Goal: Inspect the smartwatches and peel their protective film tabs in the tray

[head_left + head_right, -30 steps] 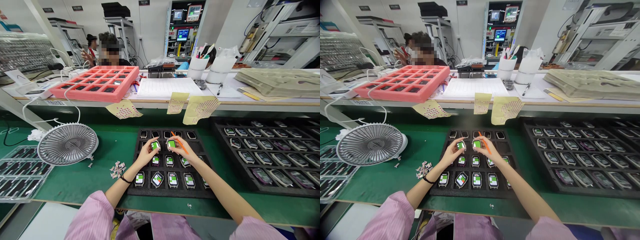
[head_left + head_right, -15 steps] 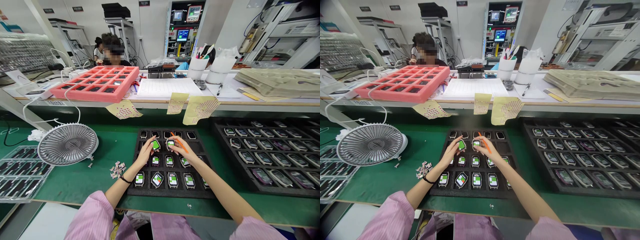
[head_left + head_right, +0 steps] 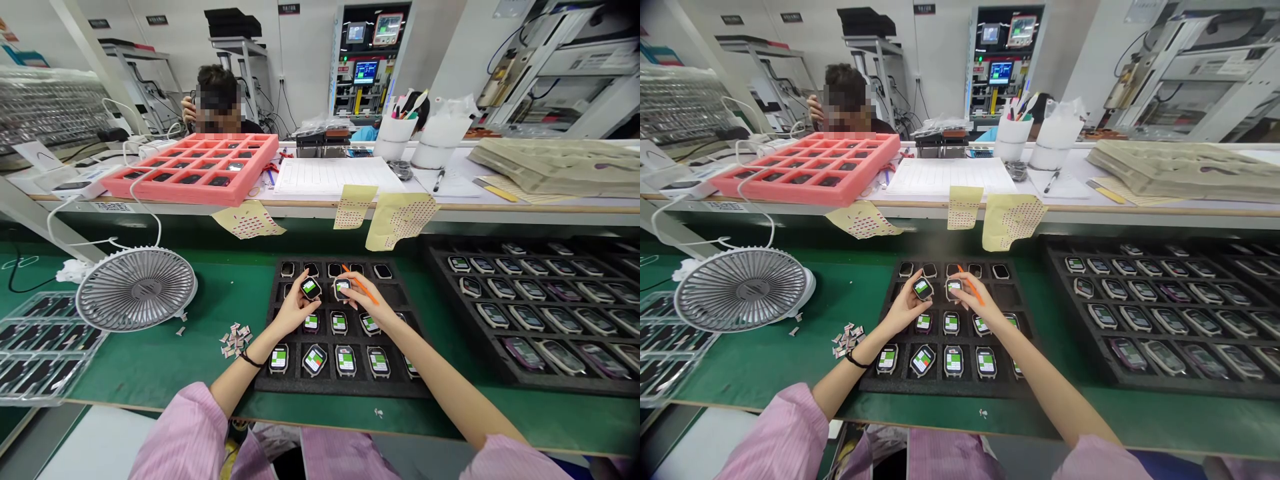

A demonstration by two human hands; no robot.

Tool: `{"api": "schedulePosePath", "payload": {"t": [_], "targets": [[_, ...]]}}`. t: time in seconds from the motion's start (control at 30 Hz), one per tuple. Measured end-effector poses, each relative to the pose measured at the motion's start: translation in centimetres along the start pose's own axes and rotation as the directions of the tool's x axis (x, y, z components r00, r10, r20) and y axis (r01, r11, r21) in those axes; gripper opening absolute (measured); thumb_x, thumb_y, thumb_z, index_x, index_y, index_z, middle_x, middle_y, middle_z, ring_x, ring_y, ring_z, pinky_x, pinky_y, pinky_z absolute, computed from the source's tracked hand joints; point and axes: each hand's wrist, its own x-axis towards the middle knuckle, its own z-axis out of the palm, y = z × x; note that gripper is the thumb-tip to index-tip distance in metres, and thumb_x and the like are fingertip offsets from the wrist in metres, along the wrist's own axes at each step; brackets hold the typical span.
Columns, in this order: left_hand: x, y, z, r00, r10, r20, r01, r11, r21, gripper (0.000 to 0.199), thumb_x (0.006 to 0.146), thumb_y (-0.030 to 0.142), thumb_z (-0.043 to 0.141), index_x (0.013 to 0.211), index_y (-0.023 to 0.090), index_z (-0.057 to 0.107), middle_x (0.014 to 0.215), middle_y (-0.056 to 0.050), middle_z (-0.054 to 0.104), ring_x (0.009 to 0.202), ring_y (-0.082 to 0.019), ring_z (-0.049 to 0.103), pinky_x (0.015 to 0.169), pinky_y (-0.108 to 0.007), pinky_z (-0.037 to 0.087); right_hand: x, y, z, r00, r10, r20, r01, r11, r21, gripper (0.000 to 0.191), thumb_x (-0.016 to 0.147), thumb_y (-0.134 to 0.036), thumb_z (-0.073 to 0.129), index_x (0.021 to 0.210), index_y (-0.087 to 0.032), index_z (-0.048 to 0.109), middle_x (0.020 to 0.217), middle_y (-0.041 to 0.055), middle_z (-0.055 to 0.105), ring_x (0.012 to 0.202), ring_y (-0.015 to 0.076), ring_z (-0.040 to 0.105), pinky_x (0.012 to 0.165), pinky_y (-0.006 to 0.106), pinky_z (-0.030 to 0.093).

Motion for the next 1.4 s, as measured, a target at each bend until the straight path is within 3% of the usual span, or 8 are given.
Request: {"api": "schedulePosePath", "payload": {"t": [0.17,0.33,0.43,0.53,0.63,0.77,0.93,1.4], "targets": [[-0.2,1.0,0.4,0.986,0.164,-0.024,-0.148,0.936,0.318,0.056,0.078,0.024,0.066,0.129,0.019,0.046,0.118,-0.011,0.059,0.099,-0.022,0.061,0.083,-0.035,0.051,-0.1,0.1,1.0,1.000,-0.008,0.000,0.008,0.998,-0.061,0.029,0.082,-0.043,0.062,0.101,-0.021,0.060,0.076,-0.0011,0.057,0.055,0.0102,0.053,0.045,0.022,0.039],[-0.4,2.2,0.8,0.900,0.413,0.139,-0.400,0.656,0.640,0.041,0.077,0.026,0.070,0.115,0.020,0.056,0.114,-0.011,0.059,0.112,-0.026,0.053,0.097,-0.043,0.044,-0.2,1.2,2.3,0.998,-0.051,0.037,0.054,0.993,-0.106,0.035,0.089,-0.048,0.049,0.106,-0.021,0.062,0.068,-0.0009,0.056,0.047,0.0104,0.048,0.044,0.023,0.038],[-0.5,2.3,0.7,0.898,0.393,0.196,-0.395,0.530,0.750,0.044,0.077,0.023,0.069,0.119,0.018,0.055,0.118,-0.012,0.059,0.112,-0.028,0.054,0.093,-0.043,0.045,-0.3,1.8,2.6,0.995,-0.099,0.029,0.103,0.979,-0.177,0.038,0.092,-0.046,0.045,0.114,-0.020,0.062,0.068,-0.0006,0.057,0.046,0.0093,0.045,0.046,0.024,0.040],[-0.7,2.2,0.6,0.913,0.359,0.194,-0.355,0.466,0.810,0.042,0.075,0.016,0.068,0.115,0.018,0.056,0.113,-0.010,0.064,0.105,-0.028,0.058,0.085,-0.042,0.046,-0.5,1.7,2.8,0.987,-0.145,0.066,0.155,0.969,-0.191,0.039,0.087,-0.042,0.056,0.120,-0.020,0.060,0.084,0.0030,0.064,0.059,0.0114,0.054,0.060,0.027,0.048],[-0.8,2.4,0.6,0.887,0.433,0.159,-0.373,0.470,0.800,0.041,0.072,0.015,0.069,0.111,0.018,0.058,0.111,-0.009,0.066,0.104,-0.027,0.059,0.086,-0.041,0.045,-0.5,1.0,2.8,0.982,-0.132,0.132,0.147,0.983,-0.113,0.048,0.077,-0.035,0.070,0.121,-0.021,0.059,0.094,0.0045,0.066,0.074,0.0145,0.060,0.072,0.030,0.052],[-1.1,3.0,0.8,0.838,0.523,0.157,-0.451,0.501,0.739,0.048,0.069,0.014,0.068,0.115,0.020,0.058,0.116,-0.009,0.063,0.109,-0.026,0.056,0.092,-0.042,0.043,-0.6,0.0,2.2,0.971,-0.020,0.237,0.011,0.999,0.041,0.046,0.077,-0.032,0.071,0.121,-0.023,0.060,0.101,0.0053,0.067,0.091,0.0179,0.062,0.078,0.031,0.052],[-1.3,3.4,1.0,0.817,0.548,0.179,-0.502,0.521,0.690,0.047,0.068,0.019,0.069,0.114,0.021,0.059,0.116,-0.010,0.062,0.109,-0.027,0.056,0.093,-0.043,0.043,-0.8,0.0,1.4,0.881,0.108,0.460,-0.216,0.958,0.188,0.034,0.081,-0.033,0.069,0.113,-0.020,0.066,0.107,0.0066,0.066,0.095,0.0163,0.062,0.084,0.029,0.050],[-1.3,3.1,1.1,0.789,0.575,0.215,-0.559,0.528,0.640,0.053,0.067,0.012,0.065,0.118,0.022,0.056,0.111,-0.008,0.067,0.104,-0.025,0.060,0.091,-0.042,0.043,-1.2,0.0,2.2,0.924,0.105,0.369,-0.189,0.961,0.200,0.030,0.073,-0.030,0.076,0.101,-0.019,0.070,0.093,0.0046,0.067,0.087,0.0170,0.061,0.078,0.028,0.047]]}}
